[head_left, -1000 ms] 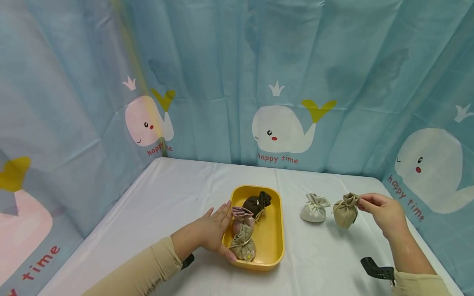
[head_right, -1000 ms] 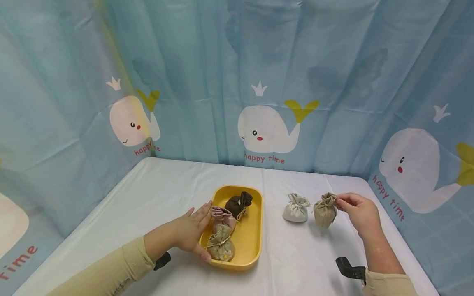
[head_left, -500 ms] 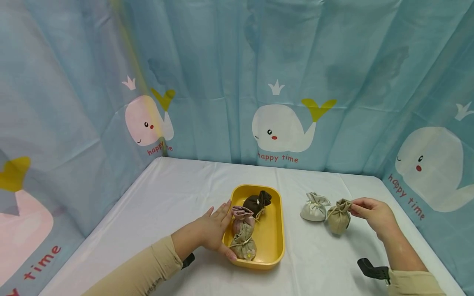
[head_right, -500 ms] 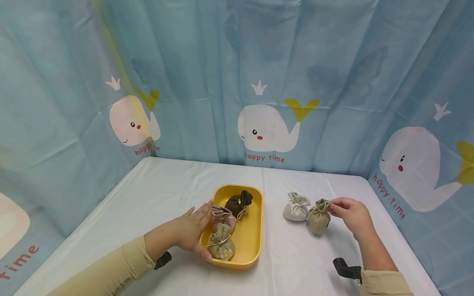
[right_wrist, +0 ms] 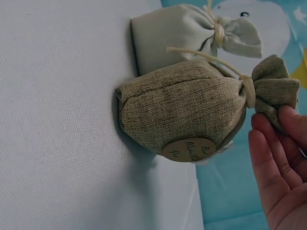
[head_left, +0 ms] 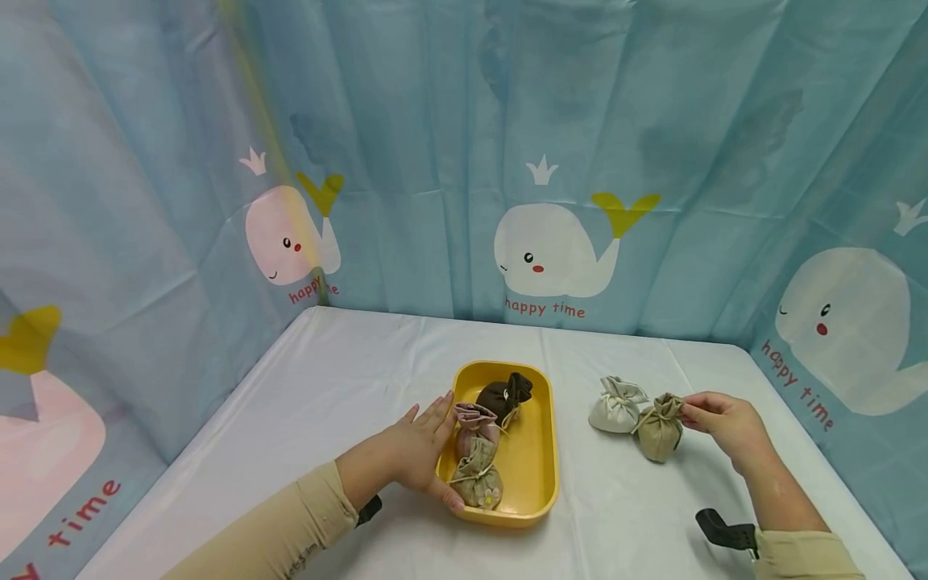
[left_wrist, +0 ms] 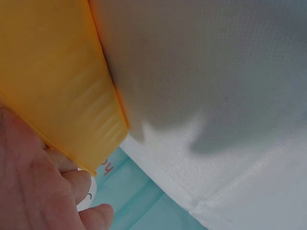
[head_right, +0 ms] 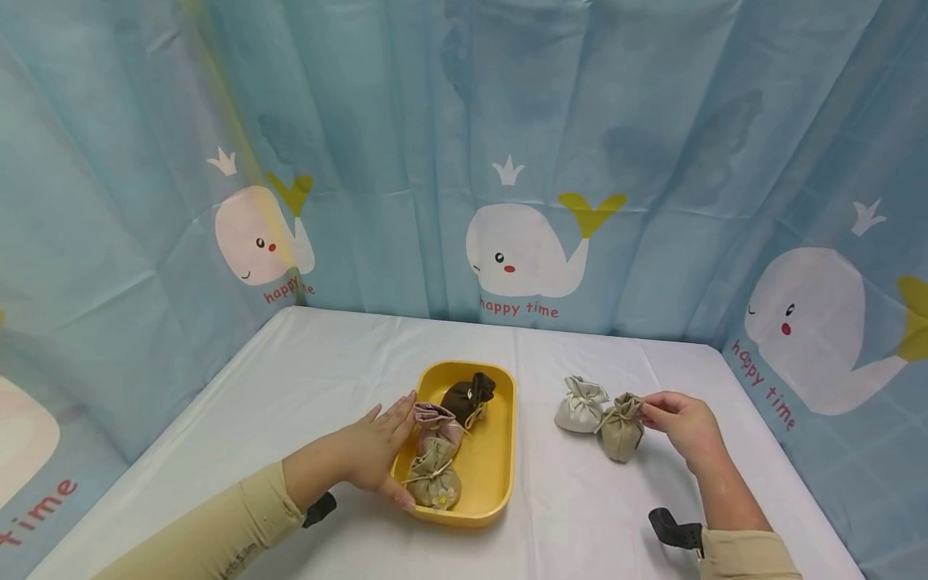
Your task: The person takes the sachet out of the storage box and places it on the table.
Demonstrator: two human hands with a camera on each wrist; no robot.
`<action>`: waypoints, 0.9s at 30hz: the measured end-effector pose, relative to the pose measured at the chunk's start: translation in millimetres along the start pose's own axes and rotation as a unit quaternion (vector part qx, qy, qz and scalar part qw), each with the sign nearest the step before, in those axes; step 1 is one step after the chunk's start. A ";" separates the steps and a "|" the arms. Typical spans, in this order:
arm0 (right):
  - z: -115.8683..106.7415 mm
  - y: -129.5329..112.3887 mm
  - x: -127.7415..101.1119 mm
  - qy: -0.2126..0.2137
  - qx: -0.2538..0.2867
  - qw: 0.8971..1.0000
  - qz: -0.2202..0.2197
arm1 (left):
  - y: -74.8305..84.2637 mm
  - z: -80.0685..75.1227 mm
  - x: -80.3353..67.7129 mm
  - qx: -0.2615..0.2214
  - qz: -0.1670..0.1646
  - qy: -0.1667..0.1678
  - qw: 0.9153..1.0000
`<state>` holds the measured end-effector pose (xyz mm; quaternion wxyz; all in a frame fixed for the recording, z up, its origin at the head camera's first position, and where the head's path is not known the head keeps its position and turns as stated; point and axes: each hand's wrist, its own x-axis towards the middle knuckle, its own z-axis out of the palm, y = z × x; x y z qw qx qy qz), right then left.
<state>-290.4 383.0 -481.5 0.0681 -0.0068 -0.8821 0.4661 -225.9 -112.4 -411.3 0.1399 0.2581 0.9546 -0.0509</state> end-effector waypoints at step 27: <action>-7.2 -77.9 -35.9 0.017 -0.007 0.999 0.039 | 2.2 -5.7 -4.6 -0.008 0.008 0.003 1.000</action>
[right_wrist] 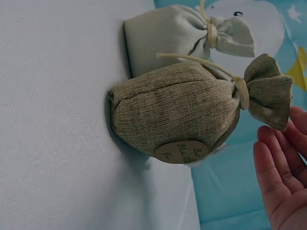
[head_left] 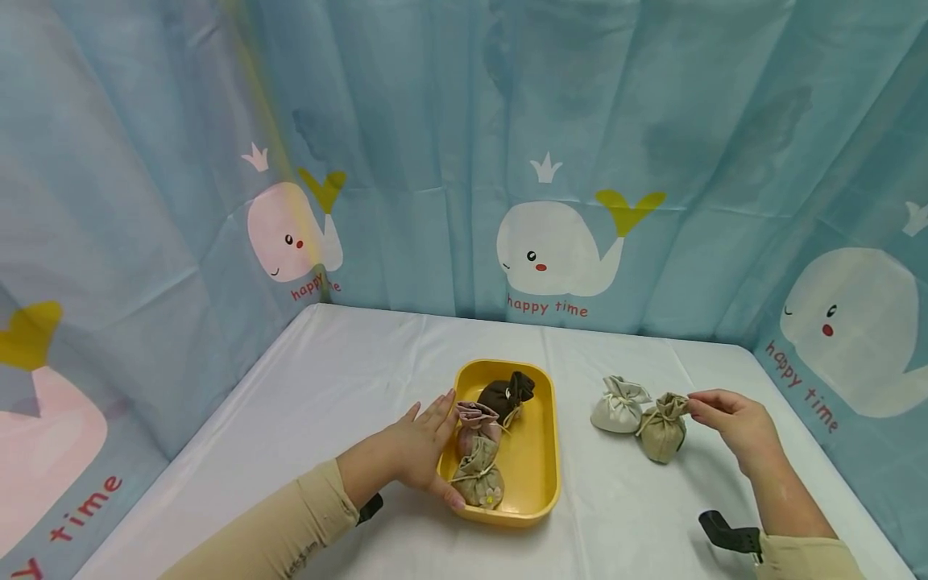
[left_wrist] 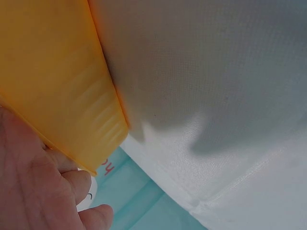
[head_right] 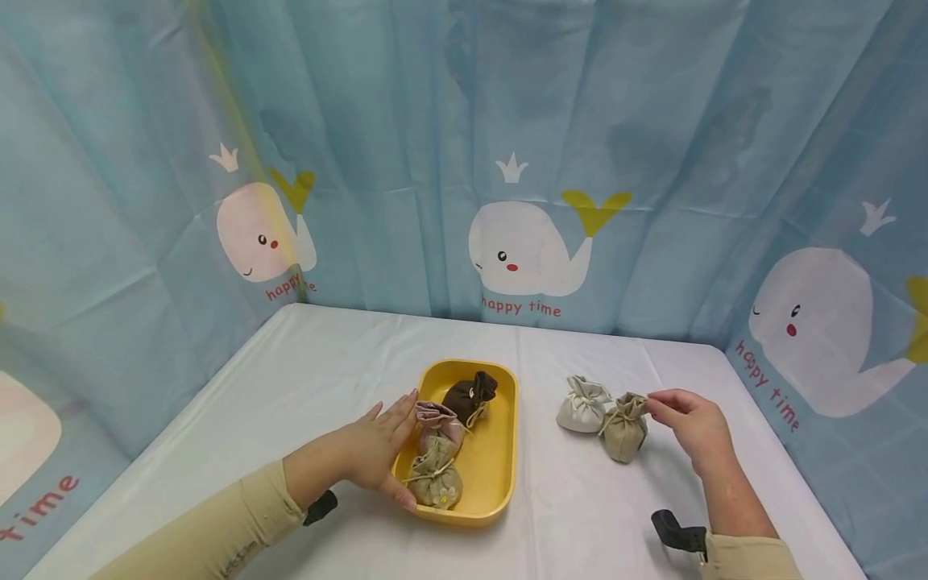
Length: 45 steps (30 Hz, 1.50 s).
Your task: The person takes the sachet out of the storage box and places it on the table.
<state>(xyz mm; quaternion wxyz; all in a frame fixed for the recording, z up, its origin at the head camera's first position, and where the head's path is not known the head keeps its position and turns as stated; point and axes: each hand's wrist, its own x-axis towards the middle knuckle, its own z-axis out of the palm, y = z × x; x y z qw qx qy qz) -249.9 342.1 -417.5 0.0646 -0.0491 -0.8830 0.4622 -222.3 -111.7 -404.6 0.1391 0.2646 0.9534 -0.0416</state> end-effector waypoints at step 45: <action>34.2 -98.9 14.0 -0.031 0.020 0.985 -0.169 | -2.7 6.2 4.5 0.008 -0.003 0.002 1.000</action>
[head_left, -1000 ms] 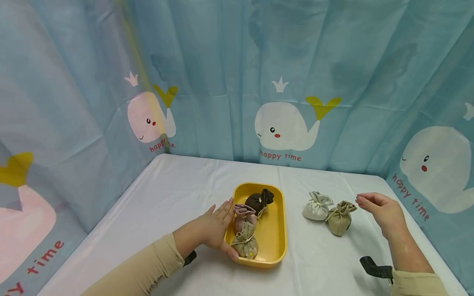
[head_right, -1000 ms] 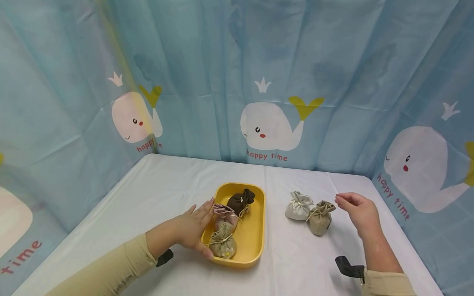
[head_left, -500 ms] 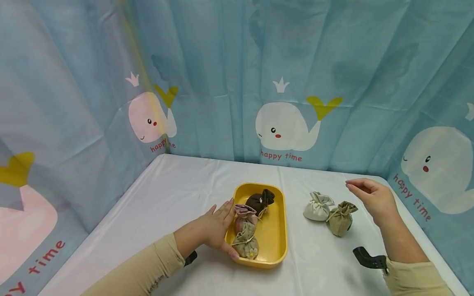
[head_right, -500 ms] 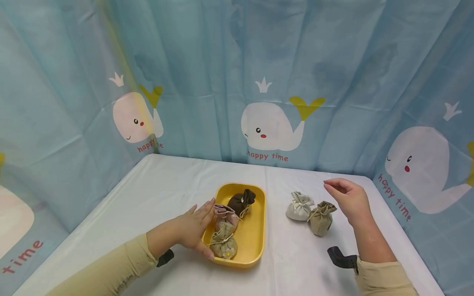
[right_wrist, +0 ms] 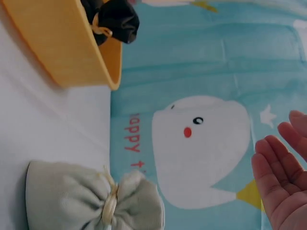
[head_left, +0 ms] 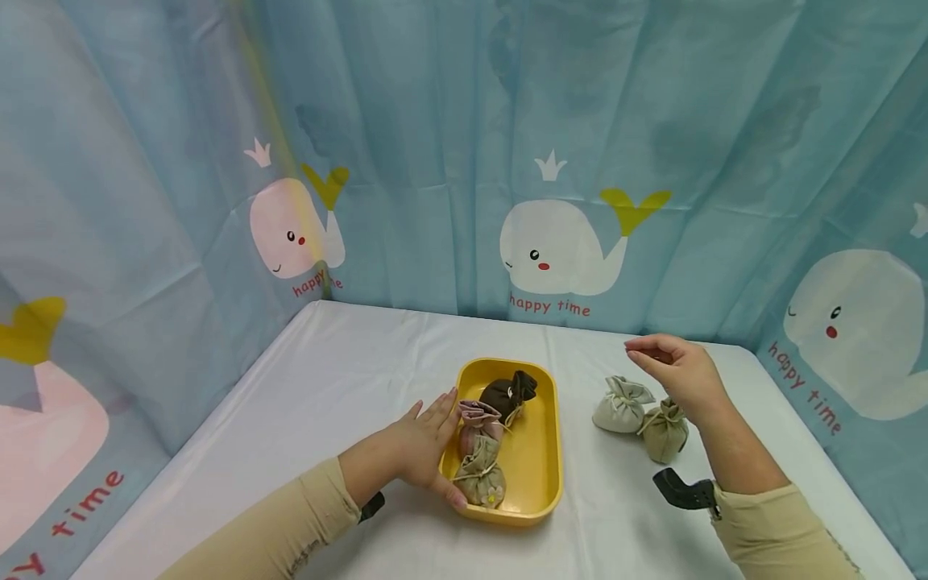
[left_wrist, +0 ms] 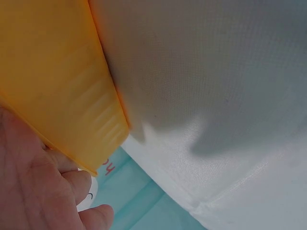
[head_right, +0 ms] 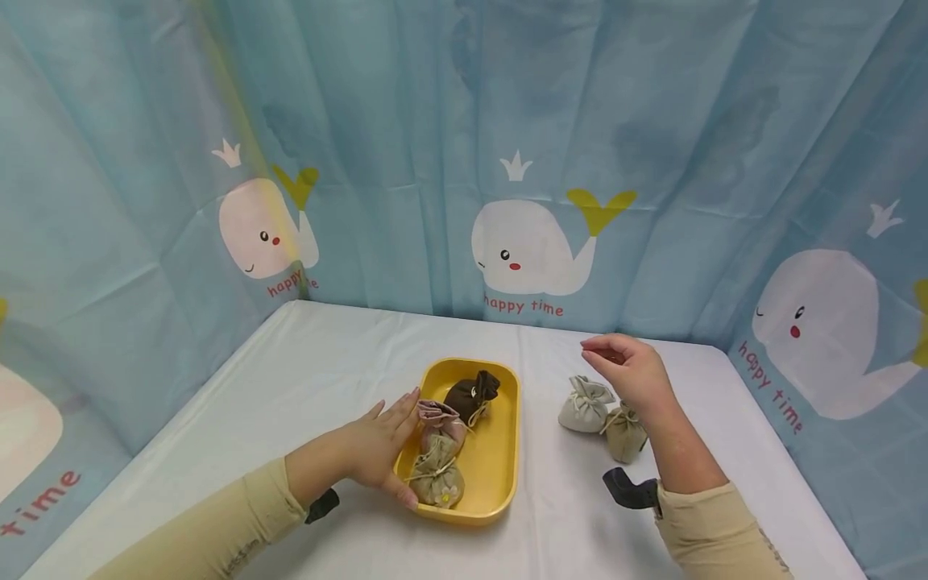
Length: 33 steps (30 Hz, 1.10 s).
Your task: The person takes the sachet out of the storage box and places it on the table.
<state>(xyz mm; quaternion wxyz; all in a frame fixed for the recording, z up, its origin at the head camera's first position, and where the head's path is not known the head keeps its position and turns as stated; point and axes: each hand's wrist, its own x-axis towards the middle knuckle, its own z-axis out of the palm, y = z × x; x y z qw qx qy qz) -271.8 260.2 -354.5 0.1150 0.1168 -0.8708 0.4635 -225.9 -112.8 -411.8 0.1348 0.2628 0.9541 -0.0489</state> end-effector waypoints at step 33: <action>107.3 -49.6 18.1 -0.166 0.040 0.985 0.002 | -0.3 -1.4 -1.9 -0.009 0.004 0.002 1.000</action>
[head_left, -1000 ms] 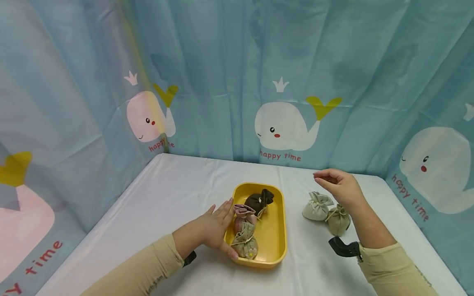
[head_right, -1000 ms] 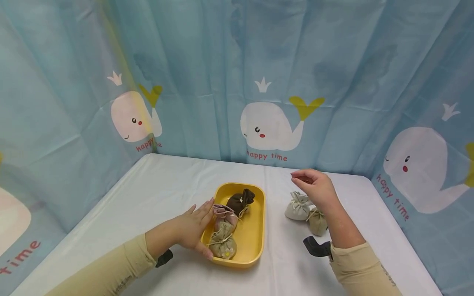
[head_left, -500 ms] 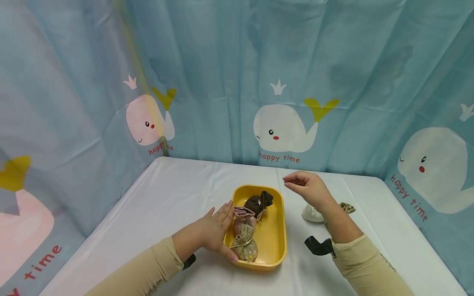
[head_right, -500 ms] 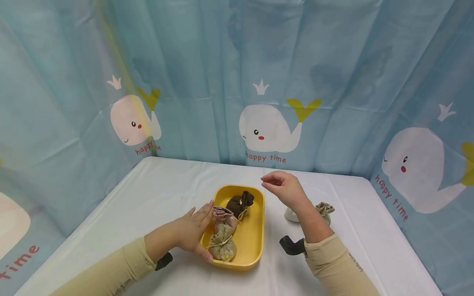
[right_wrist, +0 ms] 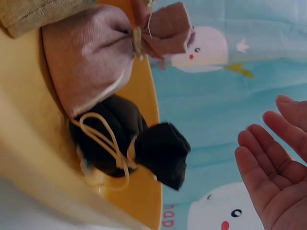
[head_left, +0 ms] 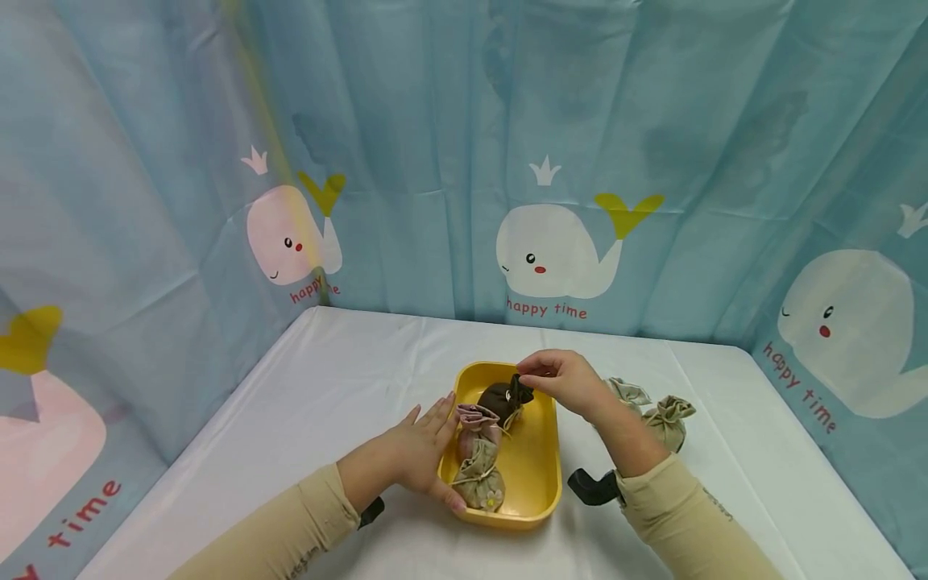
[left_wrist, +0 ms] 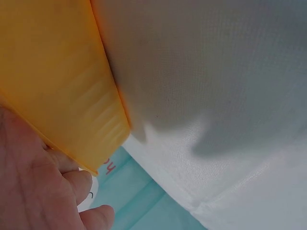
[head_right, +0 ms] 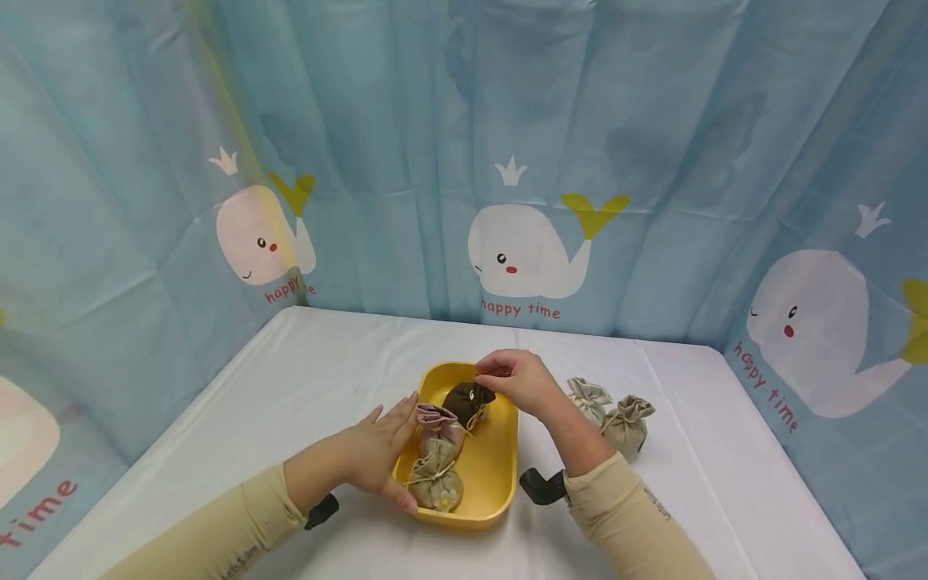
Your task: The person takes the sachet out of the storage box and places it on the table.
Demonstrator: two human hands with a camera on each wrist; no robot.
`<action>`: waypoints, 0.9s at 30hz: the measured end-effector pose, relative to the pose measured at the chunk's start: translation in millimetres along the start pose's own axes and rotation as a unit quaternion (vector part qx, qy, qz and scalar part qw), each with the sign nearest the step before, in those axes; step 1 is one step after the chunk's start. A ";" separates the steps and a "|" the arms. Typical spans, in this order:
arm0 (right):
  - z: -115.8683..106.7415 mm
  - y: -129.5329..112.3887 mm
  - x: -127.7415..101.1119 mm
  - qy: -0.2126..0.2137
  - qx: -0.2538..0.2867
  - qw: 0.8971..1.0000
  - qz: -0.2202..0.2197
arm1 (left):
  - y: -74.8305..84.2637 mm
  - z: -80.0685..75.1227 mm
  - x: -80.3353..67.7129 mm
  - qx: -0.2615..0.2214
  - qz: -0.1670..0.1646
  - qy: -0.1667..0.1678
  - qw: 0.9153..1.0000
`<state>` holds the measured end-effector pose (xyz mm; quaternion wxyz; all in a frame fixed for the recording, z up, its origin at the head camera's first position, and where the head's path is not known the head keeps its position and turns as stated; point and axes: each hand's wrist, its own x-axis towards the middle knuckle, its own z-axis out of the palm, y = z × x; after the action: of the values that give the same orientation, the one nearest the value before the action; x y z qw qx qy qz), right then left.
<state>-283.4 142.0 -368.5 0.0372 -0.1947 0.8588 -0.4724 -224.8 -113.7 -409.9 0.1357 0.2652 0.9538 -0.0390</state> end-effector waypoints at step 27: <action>31.0 -3.7 16.8 -0.108 0.027 0.994 0.000 | -0.4 0.7 0.9 0.001 -0.001 0.004 1.000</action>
<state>-290.1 109.3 -380.6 0.1351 -0.2440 0.8365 -0.4717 -225.6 -113.7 -410.9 0.1312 0.2643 0.9547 -0.0391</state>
